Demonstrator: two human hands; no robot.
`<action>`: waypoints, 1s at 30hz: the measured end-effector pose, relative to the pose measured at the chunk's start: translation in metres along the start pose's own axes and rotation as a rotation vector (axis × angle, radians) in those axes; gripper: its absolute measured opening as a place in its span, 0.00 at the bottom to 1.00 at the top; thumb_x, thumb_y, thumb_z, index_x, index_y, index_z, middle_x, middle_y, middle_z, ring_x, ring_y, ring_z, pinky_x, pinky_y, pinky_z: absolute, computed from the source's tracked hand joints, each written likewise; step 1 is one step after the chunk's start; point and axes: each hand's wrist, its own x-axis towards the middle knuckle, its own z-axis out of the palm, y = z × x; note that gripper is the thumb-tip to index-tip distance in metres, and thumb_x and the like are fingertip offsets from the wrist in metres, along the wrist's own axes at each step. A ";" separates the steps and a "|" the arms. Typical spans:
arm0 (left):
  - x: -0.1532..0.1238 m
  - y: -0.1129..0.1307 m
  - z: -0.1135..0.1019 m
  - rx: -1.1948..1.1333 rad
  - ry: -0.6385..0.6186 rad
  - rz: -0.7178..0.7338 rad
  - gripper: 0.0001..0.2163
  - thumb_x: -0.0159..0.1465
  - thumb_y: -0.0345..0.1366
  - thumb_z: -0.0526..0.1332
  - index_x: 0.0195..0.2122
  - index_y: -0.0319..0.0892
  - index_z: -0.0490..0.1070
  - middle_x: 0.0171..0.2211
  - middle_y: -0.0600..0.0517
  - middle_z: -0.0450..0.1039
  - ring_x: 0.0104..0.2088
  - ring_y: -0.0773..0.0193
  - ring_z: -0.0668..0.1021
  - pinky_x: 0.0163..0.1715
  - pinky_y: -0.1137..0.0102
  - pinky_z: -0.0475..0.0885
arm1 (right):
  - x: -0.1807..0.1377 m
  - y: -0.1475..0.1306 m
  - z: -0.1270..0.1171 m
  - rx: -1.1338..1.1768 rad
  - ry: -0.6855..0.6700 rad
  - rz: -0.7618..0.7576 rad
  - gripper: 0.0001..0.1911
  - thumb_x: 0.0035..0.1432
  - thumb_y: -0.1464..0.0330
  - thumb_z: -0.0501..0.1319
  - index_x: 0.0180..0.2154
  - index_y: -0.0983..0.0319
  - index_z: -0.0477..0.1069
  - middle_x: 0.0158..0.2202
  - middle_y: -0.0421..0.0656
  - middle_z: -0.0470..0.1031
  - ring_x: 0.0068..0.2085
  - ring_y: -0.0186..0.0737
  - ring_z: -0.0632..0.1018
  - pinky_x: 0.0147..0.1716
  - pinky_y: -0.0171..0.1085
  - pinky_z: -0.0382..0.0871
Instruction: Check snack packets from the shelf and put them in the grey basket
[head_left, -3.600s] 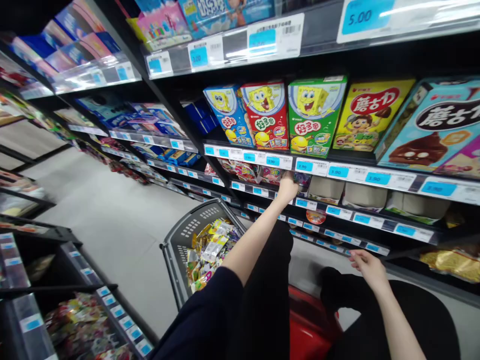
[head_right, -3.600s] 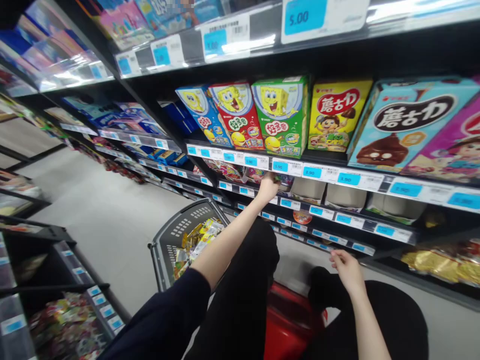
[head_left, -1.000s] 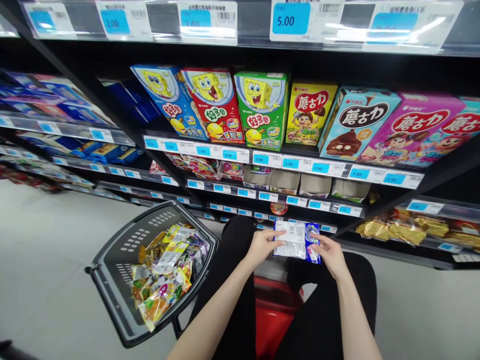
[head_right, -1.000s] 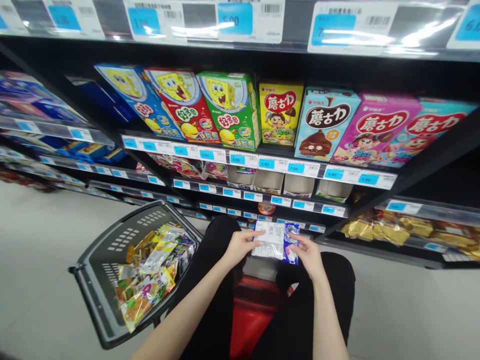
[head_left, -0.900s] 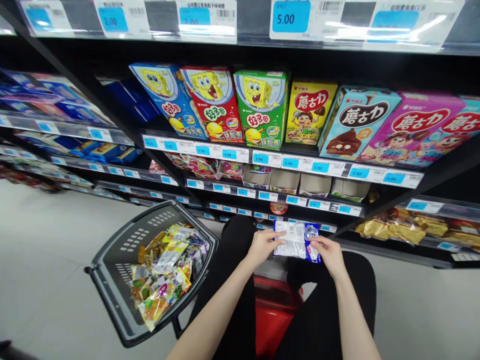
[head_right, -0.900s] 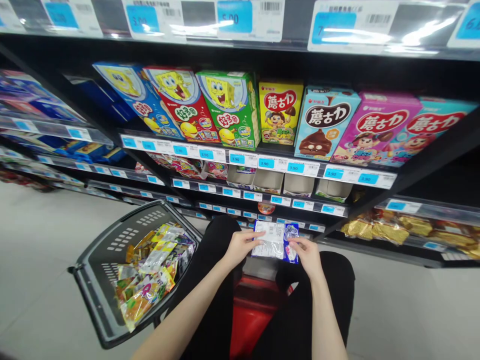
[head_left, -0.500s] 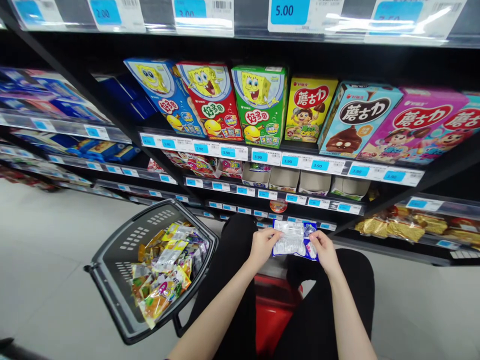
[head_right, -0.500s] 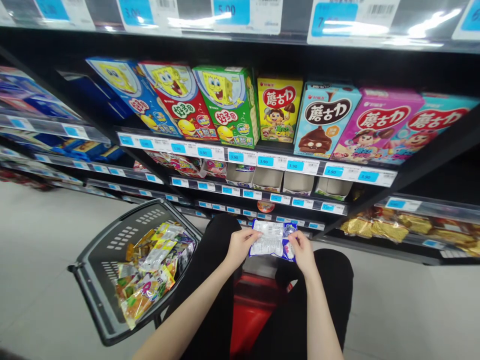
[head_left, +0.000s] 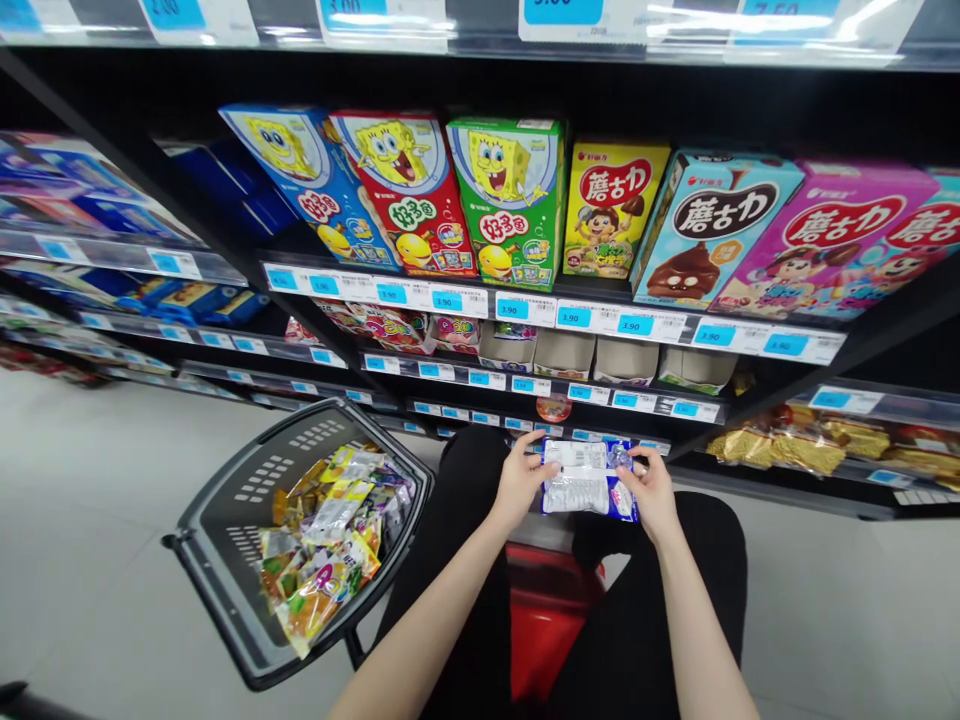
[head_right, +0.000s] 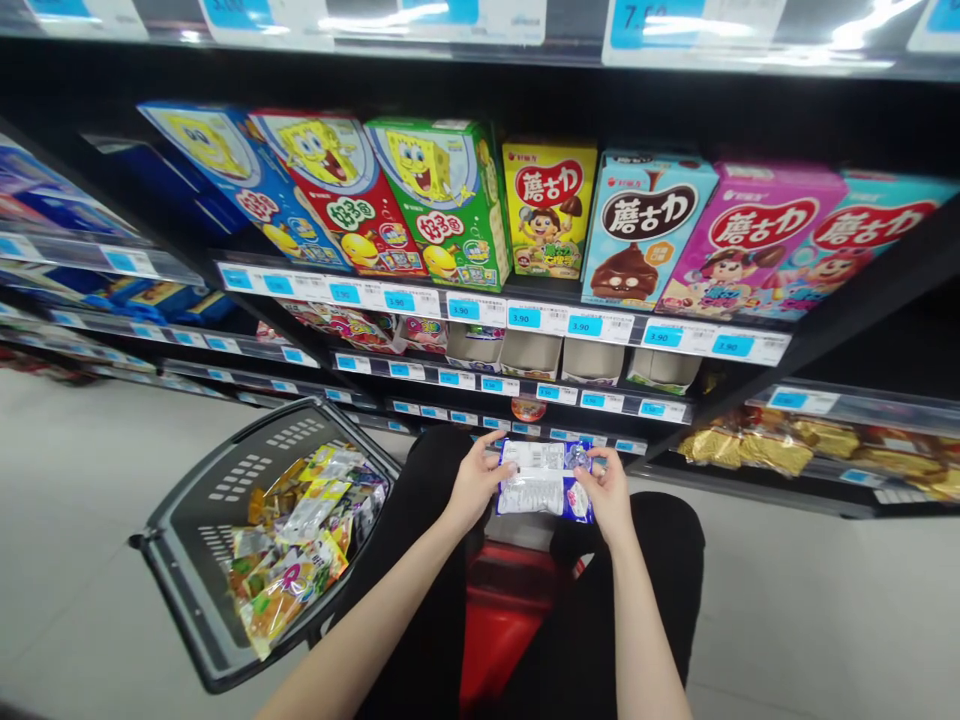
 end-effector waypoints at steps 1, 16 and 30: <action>0.001 -0.001 0.000 -0.024 -0.020 -0.031 0.30 0.44 0.37 0.69 0.48 0.39 0.63 0.23 0.53 0.75 0.20 0.67 0.74 0.22 0.74 0.68 | 0.000 0.000 0.000 0.009 0.002 0.012 0.21 0.43 0.60 0.66 0.38 0.55 0.60 0.24 0.37 0.71 0.22 0.38 0.73 0.22 0.37 0.66; -0.003 0.000 -0.004 0.663 0.034 0.216 0.17 0.50 0.45 0.63 0.14 0.41 0.61 0.11 0.59 0.60 0.15 0.72 0.65 0.18 0.76 0.58 | 0.003 0.005 -0.007 0.002 0.065 0.008 0.29 0.42 0.61 0.67 0.46 0.58 0.61 0.25 0.39 0.74 0.26 0.41 0.76 0.28 0.41 0.70; -0.003 -0.005 -0.003 0.525 -0.012 0.080 0.14 0.52 0.45 0.61 0.17 0.41 0.67 0.14 0.54 0.71 0.16 0.65 0.74 0.18 0.74 0.66 | 0.003 -0.002 -0.012 -0.807 0.252 -0.420 0.20 0.48 0.56 0.61 0.15 0.58 0.59 0.17 0.37 0.57 0.24 0.37 0.63 0.26 0.36 0.57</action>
